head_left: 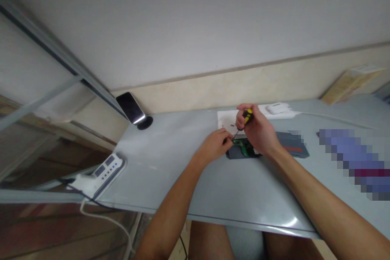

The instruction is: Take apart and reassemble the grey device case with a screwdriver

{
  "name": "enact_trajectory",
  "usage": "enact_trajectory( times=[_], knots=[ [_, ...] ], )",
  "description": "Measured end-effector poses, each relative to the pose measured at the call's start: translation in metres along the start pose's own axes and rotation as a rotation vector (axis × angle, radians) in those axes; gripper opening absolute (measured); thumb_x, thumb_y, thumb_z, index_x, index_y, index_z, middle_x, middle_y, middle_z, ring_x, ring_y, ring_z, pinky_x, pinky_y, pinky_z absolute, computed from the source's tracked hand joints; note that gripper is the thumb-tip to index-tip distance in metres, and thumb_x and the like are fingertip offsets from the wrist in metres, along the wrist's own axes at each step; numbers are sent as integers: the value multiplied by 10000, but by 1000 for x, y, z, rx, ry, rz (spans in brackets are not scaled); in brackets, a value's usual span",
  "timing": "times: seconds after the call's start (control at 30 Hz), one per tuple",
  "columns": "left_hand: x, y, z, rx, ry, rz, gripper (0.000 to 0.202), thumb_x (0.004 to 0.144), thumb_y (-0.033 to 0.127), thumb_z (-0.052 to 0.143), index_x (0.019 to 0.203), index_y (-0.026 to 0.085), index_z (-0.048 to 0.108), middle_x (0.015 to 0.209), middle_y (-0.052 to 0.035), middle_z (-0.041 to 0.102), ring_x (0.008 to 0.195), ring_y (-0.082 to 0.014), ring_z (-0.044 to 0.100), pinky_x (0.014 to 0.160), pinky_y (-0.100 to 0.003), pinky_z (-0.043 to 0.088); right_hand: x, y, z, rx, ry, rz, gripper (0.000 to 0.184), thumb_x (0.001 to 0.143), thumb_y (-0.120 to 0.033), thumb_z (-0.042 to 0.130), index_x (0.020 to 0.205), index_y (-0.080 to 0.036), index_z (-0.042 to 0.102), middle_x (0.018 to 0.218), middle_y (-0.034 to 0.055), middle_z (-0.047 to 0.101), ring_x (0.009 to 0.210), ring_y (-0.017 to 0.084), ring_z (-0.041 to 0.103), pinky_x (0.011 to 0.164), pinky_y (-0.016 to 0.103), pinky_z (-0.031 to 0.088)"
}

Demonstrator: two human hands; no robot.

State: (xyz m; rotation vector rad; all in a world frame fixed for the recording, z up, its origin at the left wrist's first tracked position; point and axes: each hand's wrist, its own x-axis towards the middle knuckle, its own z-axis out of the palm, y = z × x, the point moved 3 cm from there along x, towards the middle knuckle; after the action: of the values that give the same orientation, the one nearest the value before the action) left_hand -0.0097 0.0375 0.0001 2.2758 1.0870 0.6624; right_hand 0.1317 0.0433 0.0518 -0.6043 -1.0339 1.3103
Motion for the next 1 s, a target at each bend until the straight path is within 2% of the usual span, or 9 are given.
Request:
enact_trajectory(
  times=[0.17, 0.2, 0.27, 0.33, 0.43, 0.63, 0.83, 0.93, 1.0],
  knots=[
    [0, -3, 3, 8, 19, 35, 144, 887, 101, 511, 890, 174, 635, 880, -22, 611, 807, -159, 573, 808, -270, 478, -2, -8, -2, -42, -36, 70, 357, 770, -551, 777, 786, -238, 605, 952, 42, 656, 835, 194, 649, 676, 321, 517],
    [0, -3, 3, 6, 18, 32, 138, 884, 100, 513, 891, 173, 630, 883, -23, 617, 811, -161, 575, 814, -274, 480, -2, -8, -2, -35, -55, 89, 384, 738, -541, 813, 781, -239, 580, 956, 34, 669, 831, 191, 657, 682, 317, 518],
    [0, -2, 3, 2, 14, 12, 135, 879, 95, 514, 878, 169, 627, 887, -29, 626, 813, -163, 581, 817, -277, 485, -2, -5, -2, -30, -96, 94, 429, 724, -531, 840, 786, -244, 527, 795, -10, 644, 682, 147, 613, 616, 281, 478],
    [1, -1, 2, 4, 6, -13, 149, 880, 92, 506, 866, 168, 634, 892, -33, 630, 811, -162, 586, 813, -275, 489, -2, -2, -2, -78, -99, 37, 416, 789, -561, 781, 795, -247, 507, 608, -59, 509, 533, 107, 477, 531, 248, 389],
    [0, 0, 1, 5, 1, -33, 168, 886, 99, 499, 873, 173, 650, 893, -31, 632, 800, -157, 592, 805, -269, 494, -2, 0, -2, -213, -56, -73, 402, 878, -640, 627, 847, -244, 568, 554, -66, 403, 501, 108, 381, 497, 253, 323],
    [0, -2, 2, -2, 8, -29, 174, 883, 96, 507, 896, 164, 667, 909, -38, 633, 813, -157, 602, 821, -271, 497, -7, -4, 6, -389, -13, -155, 461, 887, -670, 583, 760, -227, 564, 568, -34, 453, 525, 116, 398, 511, 267, 328],
    [0, -4, 3, -4, -3, -29, 165, 895, 109, 509, 878, 167, 662, 881, -24, 618, 788, -147, 583, 792, -262, 486, -2, -5, 1, -117, -69, -3, 444, 845, -678, 637, 855, -235, 637, 731, 10, 564, 647, 159, 557, 604, 306, 455],
    [0, -5, 4, -8, 13, -25, 169, 882, 94, 507, 890, 175, 655, 888, -23, 631, 814, -155, 588, 810, -270, 483, -1, -5, -4, -114, -75, 45, 433, 758, -607, 777, 809, -237, 558, 870, 20, 646, 736, 170, 640, 687, 319, 509],
    [0, -5, 4, -12, 29, -24, 166, 875, 91, 508, 895, 176, 649, 891, -24, 638, 822, -160, 588, 819, -275, 483, -1, -3, -6, -115, -65, 41, 452, 749, -548, 815, 801, -246, 483, 780, -19, 630, 654, 142, 608, 639, 290, 486]
  ],
)
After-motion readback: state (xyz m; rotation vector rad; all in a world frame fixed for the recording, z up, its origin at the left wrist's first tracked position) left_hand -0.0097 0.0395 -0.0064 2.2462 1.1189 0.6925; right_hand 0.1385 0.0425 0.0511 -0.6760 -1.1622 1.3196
